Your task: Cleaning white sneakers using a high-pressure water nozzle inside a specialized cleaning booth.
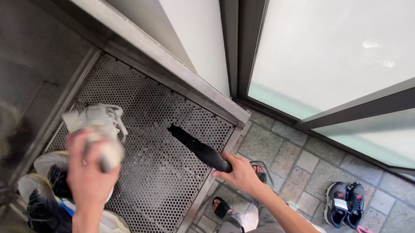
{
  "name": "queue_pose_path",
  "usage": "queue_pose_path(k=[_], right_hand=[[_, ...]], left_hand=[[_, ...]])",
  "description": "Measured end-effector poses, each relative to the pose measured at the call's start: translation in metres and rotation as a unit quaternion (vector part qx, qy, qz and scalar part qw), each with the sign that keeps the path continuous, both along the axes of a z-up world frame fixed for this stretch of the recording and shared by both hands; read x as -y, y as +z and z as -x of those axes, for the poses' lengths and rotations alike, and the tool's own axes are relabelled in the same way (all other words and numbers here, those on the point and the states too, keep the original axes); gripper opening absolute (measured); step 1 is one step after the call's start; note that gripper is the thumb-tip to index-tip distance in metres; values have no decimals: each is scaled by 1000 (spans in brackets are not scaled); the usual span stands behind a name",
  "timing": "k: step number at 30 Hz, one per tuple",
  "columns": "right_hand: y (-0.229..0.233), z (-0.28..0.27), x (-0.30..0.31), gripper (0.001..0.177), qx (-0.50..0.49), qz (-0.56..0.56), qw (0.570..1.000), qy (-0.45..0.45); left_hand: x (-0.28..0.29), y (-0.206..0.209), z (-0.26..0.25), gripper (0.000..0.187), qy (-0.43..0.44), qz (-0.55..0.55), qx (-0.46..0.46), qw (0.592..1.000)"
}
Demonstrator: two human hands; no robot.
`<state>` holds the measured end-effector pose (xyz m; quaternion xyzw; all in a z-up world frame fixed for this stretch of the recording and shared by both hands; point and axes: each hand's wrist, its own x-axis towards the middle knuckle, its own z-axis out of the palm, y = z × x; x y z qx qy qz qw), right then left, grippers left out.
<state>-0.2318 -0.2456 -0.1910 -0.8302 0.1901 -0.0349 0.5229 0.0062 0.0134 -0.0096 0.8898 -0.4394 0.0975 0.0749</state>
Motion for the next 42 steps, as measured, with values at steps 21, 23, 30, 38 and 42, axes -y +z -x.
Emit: queue_pose_path(k=[21, 23, 30, 38, 42], right_hand=[[113, -24, 7, 54, -52, 144, 987, 38], [118, -33, 5, 54, -82, 127, 988, 33], [124, -47, 4, 55, -87, 145, 985, 37], [115, -59, -4, 53, -63, 130, 989, 24], [117, -64, -8, 51, -55, 116, 991, 28]], left_hand=[[-47, -71, 0, 91, 290, 371, -215, 855], [-41, -67, 3, 89, 295, 378, -219, 850], [-28, -58, 3, 85, 286, 362, -208, 862], [-38, -62, -6, 85, 283, 368, -225, 857], [-39, -62, -7, 85, 274, 378, -216, 858]])
